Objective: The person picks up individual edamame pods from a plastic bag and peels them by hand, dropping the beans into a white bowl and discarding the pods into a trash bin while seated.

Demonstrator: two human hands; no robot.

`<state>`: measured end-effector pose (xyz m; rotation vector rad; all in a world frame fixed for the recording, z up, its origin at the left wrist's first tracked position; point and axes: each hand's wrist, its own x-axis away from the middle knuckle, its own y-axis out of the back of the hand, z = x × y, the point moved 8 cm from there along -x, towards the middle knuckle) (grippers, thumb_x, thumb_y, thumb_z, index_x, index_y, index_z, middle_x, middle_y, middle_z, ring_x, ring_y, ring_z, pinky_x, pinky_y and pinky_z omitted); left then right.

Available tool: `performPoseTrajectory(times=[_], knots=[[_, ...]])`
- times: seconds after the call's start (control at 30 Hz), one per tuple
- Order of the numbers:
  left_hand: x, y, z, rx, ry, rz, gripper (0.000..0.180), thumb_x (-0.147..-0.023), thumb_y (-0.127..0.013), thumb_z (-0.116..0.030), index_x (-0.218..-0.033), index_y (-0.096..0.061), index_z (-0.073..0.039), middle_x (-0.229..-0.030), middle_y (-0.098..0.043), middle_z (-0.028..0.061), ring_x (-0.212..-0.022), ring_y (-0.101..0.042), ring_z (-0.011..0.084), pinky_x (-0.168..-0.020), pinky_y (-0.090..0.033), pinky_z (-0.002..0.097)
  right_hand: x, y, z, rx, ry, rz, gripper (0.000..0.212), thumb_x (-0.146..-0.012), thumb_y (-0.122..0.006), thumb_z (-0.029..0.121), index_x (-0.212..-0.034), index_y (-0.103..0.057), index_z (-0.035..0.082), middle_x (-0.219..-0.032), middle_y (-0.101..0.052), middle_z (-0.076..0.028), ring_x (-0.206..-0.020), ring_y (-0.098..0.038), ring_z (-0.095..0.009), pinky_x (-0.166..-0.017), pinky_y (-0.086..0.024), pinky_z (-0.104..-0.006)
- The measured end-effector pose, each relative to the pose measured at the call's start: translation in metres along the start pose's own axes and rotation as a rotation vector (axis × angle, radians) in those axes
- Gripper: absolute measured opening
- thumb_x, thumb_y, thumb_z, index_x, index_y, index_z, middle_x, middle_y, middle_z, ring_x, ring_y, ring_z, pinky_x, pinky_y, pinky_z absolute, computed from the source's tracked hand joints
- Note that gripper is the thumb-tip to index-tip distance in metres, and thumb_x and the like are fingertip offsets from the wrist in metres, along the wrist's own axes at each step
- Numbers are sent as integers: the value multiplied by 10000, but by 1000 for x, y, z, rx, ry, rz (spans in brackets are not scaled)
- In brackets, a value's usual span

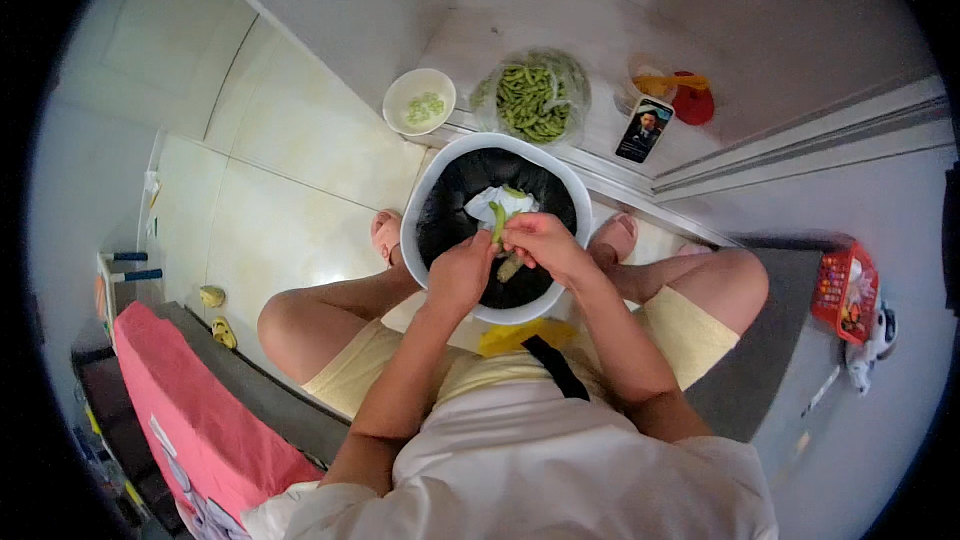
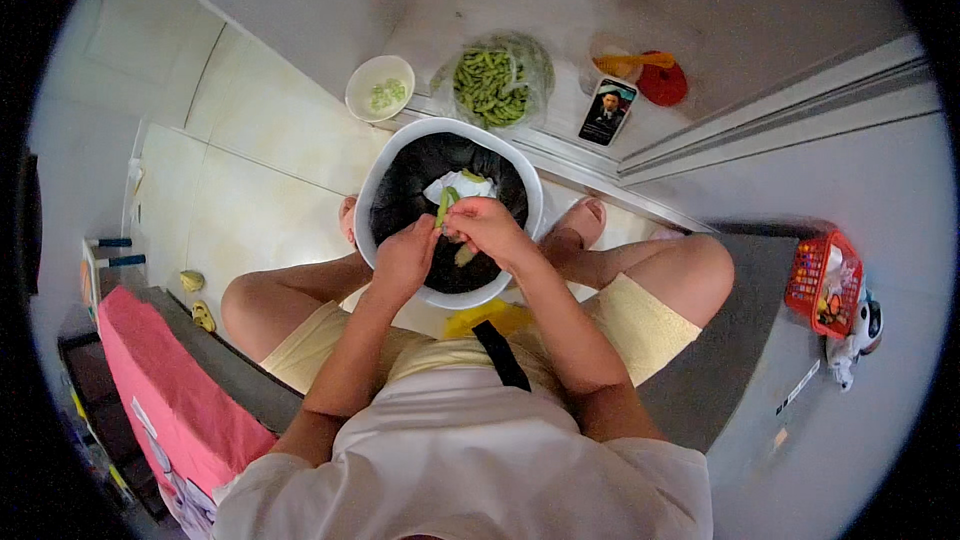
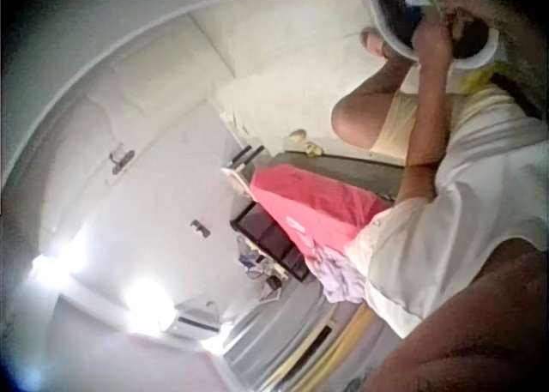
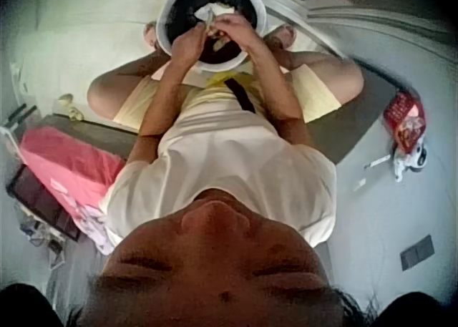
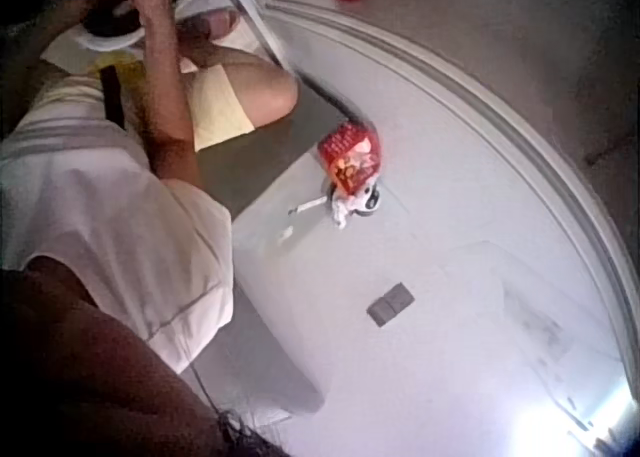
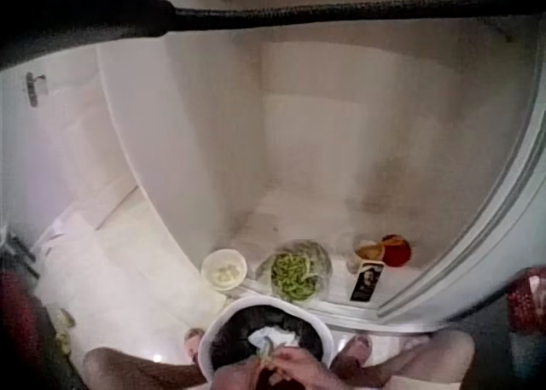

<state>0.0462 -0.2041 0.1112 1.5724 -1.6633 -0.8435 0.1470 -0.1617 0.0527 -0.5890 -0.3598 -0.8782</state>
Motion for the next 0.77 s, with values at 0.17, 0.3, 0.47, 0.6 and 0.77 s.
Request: performPoseTrajectory(times=[0.17,0.3,0.47,0.6,0.77], knots=[[-6,-9,-10,-19,-53,9,163,-892,-465,-193,-843,-435,-40,-688,-552,168,-649,-571,353,-549,-433,450,-2,9,-5,-32,19,-53,103,-800,-564,137,-787,-568,35,-665,-536,-4,-496,-431,-54,-404,-331,-193],[-10,-15,-7,-35,-39,5,145,-881,-481,-180,-857,-460,-38,-700,-569,160,-647,-580,336,-539,-443,440,-4,11,-3,-119,5,-141,135,-785,-570,168,-724,-540,51,-614,-492,16,-459,-393,-56,-376,-279,-208],[-7,-25,15,348,76,-93,281,-938,-346,-240,-953,-556,-55,-813,-608,157,-753,-593,324,-666,-472,396,-40,20,-43,192,-150,-109,274,-822,-580,324,-764,-571,56,-676,-519,3,-522,-438,-73,-427,-341,-229],[9,-40,-13,724,-260,-234,341,-869,-510,-265,-1139,-500,-57,-861,-626,142,-845,-609,264,-747,-477,378,6,24,-17,-65,-24,-164,212,-825,-571,225,-689,-480,91,-553,-403,22,-446,-351,-79,-407,-279,-257],[-5,-30,-22,189,43,27,320,-891,-410,-341,-973,-490,-42,-828,-601,213,-810,-604,327,-682,-479,434,-8,19,-10,-31,-12,-129,173,-823,-584,236,-885,-583,74,-608,-507,31,-442,-406,-47,-352,-305,-197]])
